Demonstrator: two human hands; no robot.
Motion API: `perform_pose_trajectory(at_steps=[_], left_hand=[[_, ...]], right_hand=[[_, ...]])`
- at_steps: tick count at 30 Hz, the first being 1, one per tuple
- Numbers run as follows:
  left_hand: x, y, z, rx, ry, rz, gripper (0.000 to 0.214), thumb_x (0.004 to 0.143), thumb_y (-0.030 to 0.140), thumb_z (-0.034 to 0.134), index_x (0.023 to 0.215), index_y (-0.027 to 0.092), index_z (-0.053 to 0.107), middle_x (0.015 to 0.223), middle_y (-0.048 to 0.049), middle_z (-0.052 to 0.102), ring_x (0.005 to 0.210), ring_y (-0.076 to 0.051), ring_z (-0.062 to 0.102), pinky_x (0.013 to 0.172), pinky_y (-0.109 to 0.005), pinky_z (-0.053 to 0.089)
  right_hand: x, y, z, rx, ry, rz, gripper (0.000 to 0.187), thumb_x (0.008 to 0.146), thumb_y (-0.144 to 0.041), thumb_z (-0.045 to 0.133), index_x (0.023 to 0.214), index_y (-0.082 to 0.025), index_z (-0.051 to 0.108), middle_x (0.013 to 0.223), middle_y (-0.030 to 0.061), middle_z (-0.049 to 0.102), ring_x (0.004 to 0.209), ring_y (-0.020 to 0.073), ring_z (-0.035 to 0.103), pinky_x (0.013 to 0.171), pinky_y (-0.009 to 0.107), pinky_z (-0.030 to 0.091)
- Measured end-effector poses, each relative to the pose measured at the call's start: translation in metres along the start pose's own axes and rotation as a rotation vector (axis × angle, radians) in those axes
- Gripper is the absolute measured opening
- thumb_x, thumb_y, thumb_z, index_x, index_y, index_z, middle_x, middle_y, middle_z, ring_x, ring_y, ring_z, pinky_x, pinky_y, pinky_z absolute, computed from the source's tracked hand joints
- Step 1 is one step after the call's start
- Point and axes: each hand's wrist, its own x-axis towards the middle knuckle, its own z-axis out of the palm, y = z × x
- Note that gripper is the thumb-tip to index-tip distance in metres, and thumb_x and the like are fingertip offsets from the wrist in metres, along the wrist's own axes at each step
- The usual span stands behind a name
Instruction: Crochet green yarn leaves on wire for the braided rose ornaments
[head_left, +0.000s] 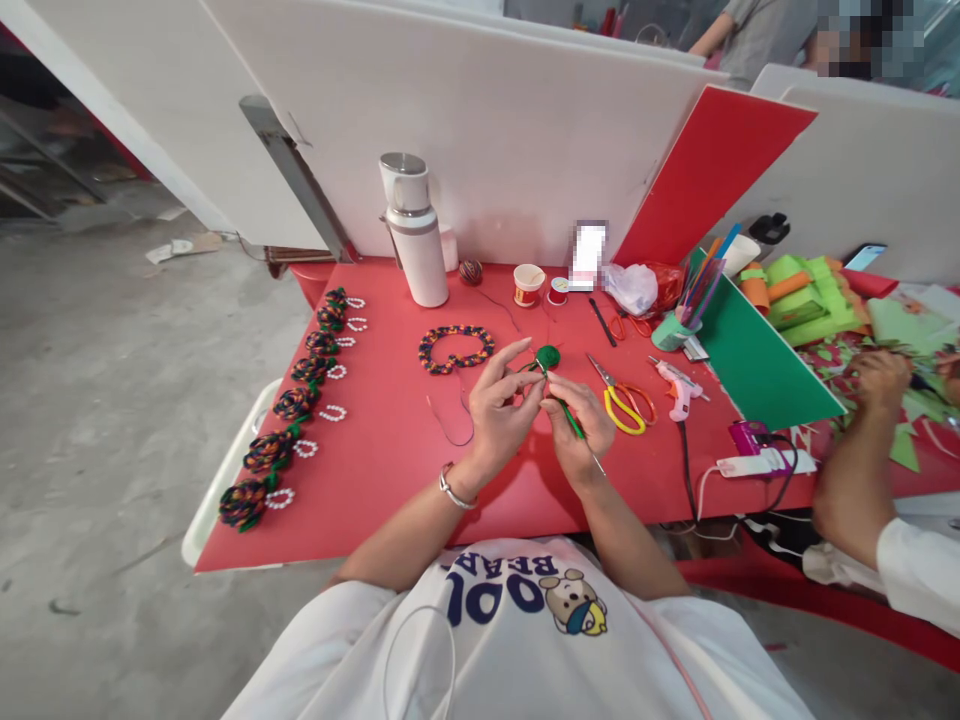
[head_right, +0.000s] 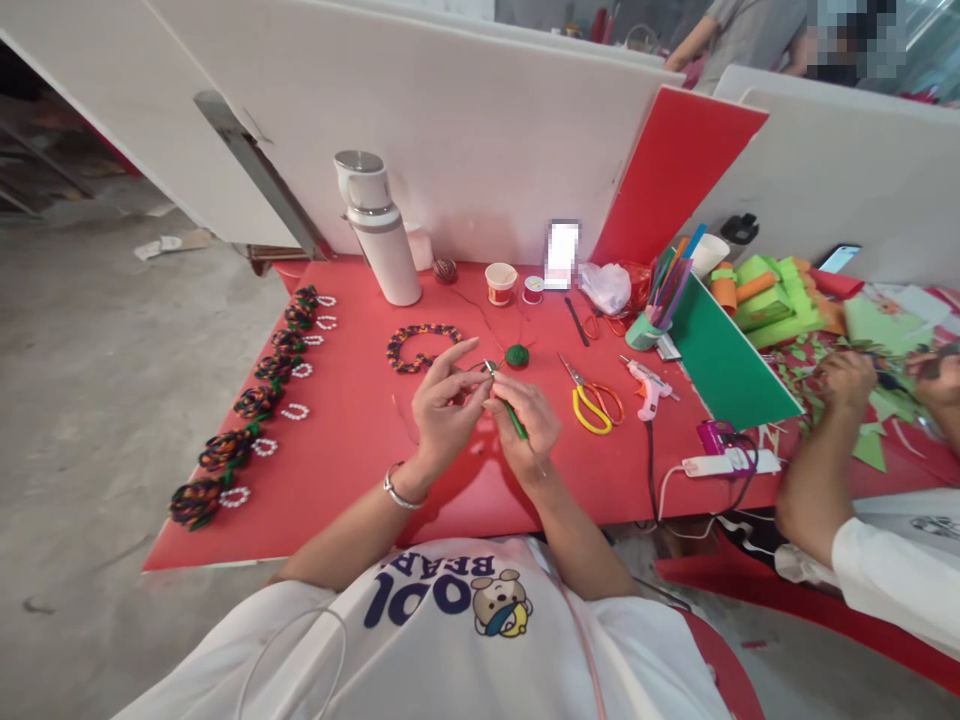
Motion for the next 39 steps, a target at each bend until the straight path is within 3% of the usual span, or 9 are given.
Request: perform_pose_trajectory(at_steps=[14, 19, 24, 39], left_hand=[[0.01, 0.004, -0.009, -0.105, -0.109, -0.17, 0.006, 0.082, 0.015, 0.074, 0.077, 0.017, 0.077, 0.129, -0.0138, 0.069, 0.059, -0.005, 0.051, 0.053, -0.025, 0.045], [0.01, 0.004, -0.01, -0.147, -0.148, -0.224, 0.008, 0.081, 0.014, 0.075, 0.074, 0.017, 0.077, 0.124, -0.0142, 0.07, 0.07, -0.01, 0.061, 0.056, -0.025, 0.046], [0.006, 0.003, -0.007, -0.121, -0.123, -0.174, 0.005, 0.083, 0.016, 0.074, 0.082, 0.017, 0.078, 0.132, -0.0143, 0.067, 0.056, -0.003, 0.048, 0.052, -0.024, 0.045], [-0.001, 0.006, -0.004, 0.047, -0.036, 0.07, 0.007, 0.089, 0.017, 0.071, 0.087, 0.019, 0.077, 0.128, -0.0109, 0.068, 0.064, -0.006, 0.05, 0.053, -0.022, 0.044]], right_hand=[[0.003, 0.007, -0.008, 0.128, -0.017, 0.086, 0.014, 0.094, -0.031, 0.071, 0.107, -0.026, 0.074, 0.103, 0.0057, 0.081, 0.096, 0.0213, 0.077, 0.087, 0.041, 0.065], [0.006, 0.005, -0.012, 0.138, -0.02, 0.071, 0.013, 0.093, -0.027, 0.072, 0.107, -0.026, 0.074, 0.103, 0.0048, 0.081, 0.094, 0.0206, 0.077, 0.086, 0.04, 0.064], [0.006, 0.005, -0.014, 0.126, -0.025, 0.03, 0.016, 0.093, -0.024, 0.072, 0.109, -0.027, 0.074, 0.103, 0.0047, 0.082, 0.095, 0.021, 0.077, 0.087, 0.041, 0.063], [0.007, -0.004, -0.014, 0.08, -0.025, 0.029, 0.012, 0.095, -0.031, 0.069, 0.106, -0.025, 0.073, 0.101, 0.0059, 0.082, 0.095, 0.0212, 0.078, 0.085, 0.041, 0.064]])
